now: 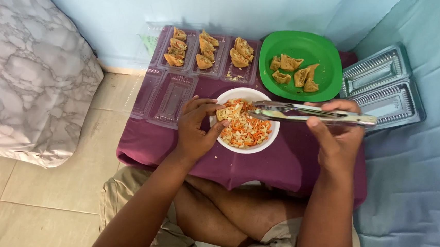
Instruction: The person is stuffing fried tofu pockets with a vegetable filling using metal tongs and arranging them in plastic containers.
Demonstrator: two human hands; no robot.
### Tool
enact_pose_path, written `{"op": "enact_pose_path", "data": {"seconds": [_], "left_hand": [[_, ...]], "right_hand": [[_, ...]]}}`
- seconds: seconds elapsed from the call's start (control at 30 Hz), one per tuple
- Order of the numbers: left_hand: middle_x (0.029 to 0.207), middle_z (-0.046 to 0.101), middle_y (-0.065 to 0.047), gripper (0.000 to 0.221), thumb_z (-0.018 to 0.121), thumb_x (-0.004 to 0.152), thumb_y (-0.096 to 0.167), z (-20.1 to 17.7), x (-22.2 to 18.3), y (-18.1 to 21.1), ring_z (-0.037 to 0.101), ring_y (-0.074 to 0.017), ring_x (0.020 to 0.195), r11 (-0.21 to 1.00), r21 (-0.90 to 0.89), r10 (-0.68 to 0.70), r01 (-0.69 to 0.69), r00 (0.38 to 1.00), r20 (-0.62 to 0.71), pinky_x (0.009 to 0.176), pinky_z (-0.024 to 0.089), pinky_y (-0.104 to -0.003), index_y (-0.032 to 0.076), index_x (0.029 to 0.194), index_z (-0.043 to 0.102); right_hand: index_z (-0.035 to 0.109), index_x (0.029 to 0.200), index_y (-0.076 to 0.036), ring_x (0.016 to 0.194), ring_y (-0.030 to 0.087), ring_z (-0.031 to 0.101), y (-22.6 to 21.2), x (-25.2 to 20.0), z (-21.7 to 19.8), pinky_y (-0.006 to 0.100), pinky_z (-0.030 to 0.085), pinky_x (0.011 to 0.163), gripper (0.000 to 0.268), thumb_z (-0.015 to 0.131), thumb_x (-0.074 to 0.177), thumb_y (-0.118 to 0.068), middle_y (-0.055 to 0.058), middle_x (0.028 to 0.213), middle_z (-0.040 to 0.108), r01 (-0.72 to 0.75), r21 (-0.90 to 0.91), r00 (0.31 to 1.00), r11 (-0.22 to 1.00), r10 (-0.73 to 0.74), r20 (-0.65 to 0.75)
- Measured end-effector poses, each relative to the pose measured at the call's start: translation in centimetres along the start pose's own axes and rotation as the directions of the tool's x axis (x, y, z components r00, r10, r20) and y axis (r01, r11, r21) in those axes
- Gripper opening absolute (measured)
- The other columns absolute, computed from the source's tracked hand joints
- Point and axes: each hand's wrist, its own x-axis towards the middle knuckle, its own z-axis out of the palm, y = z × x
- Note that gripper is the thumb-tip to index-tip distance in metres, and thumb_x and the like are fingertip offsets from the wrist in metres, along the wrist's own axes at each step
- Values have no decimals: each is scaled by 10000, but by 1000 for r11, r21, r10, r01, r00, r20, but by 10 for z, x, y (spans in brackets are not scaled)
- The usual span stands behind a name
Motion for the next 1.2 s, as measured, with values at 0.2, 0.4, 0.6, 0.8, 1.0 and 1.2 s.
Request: {"op": "enact_pose_path", "data": {"seconds": [0.2, 0.4, 0.6, 0.8, 1.0, 1.2], "left_hand": [[878, 739, -78, 278, 849, 852, 201, 0, -2, -2, 697, -323, 1070, 1000, -2, -11, 11, 1000, -11, 1124, 344, -545, 100, 1094, 758], [878, 724, -96, 284, 856, 845, 189, 1, -6, -7, 691, -339, 1086, 1000, -9, 17, -17, 999, -43, 1119, 369, -529, 108, 1103, 768], [899, 737, -97, 282, 863, 843, 168, 3, -1, 2, 677, -335, 1105, 1000, -10, -22, 21, 998, -58, 1108, 379, -512, 95, 1100, 773], [989, 729, -120, 293, 832, 873, 178, 10, 5, 37, 632, -379, 1189, 985, -135, -108, 104, 994, -19, 1119, 352, -561, 101, 1143, 751], [1070, 679, -117, 292, 801, 916, 249, 13, 11, 58, 546, -413, 1268, 973, -174, -139, 150, 987, 75, 1142, 313, -588, 110, 1165, 738], [1134, 630, -130, 269, 755, 961, 237, 14, 7, 61, 470, -433, 1329, 940, -223, -232, 259, 963, 138, 1152, 265, -616, 91, 1183, 715]], "right_hand": [[310, 1550, -25, 970, 192, 740, 20, 2, 23, 277, 624, 842, 924, 817, 781, 53, 191, 1086, 720, -340, 102, 931, 935, 319, 176], [-64, 1632, -115, 920, 123, 701, 47, 2, 10, 206, 637, 692, 1182, 841, 873, -98, 208, 1223, 665, -378, 27, 925, 926, 378, -38], [387, 1575, 44, 1418, 496, 434, -4, 4, 17, 619, 243, 1217, 1093, 994, 756, -351, 311, 1501, 468, 244, -796, 939, 555, -341, 50], [725, 1310, -137, 659, 148, 699, -11, -16, 45, 269, 580, 603, 601, 945, 750, -162, 56, 912, 774, -9, -405, 977, 914, 94, 190], [651, 1334, 2, 523, 85, 610, 0, -19, 57, 210, 508, 501, 553, 842, 815, -23, 98, 773, 716, -337, -84, 879, 938, 346, 328], [708, 1239, 16, 500, 81, 587, 14, -17, 54, 200, 483, 484, 474, 870, 797, -37, 108, 752, 699, -364, -4, 886, 931, 347, 307]]}}
